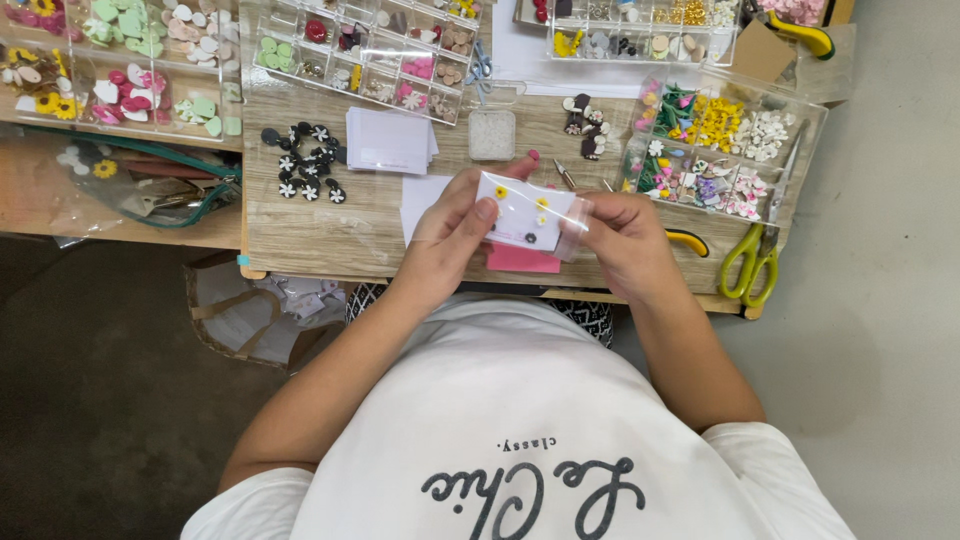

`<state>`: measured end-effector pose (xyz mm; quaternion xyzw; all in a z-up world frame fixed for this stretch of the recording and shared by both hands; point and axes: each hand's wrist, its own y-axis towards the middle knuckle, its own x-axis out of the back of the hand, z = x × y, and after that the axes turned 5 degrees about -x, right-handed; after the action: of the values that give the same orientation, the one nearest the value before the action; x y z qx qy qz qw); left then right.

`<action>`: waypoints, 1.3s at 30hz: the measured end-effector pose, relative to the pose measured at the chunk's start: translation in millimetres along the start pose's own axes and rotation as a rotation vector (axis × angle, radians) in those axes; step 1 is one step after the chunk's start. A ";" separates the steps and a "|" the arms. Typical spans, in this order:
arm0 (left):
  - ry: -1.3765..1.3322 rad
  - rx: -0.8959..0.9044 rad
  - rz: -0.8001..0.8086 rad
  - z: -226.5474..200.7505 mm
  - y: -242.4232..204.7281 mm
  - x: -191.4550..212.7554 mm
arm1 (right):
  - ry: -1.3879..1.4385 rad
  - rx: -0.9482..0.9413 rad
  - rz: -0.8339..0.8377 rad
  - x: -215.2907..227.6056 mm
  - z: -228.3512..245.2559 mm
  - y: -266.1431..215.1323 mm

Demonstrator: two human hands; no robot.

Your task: The person picks up yellow flower components and attaches them to earring studs on a white card, places the card into a clear plastic bag, and then writes on a pink square paper using a wooden tool.

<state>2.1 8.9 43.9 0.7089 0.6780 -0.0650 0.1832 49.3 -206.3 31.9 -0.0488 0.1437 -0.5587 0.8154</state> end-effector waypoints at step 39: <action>-0.685 0.126 -0.030 0.1 3.4 -2.7 | 0.132 -0.013 -0.204 -21.2 -11.3 2.0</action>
<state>5.3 6.3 45.4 0.6456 0.5822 -0.3438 0.3550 40.8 -185.1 24.5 -0.0317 0.1950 -0.6399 0.7426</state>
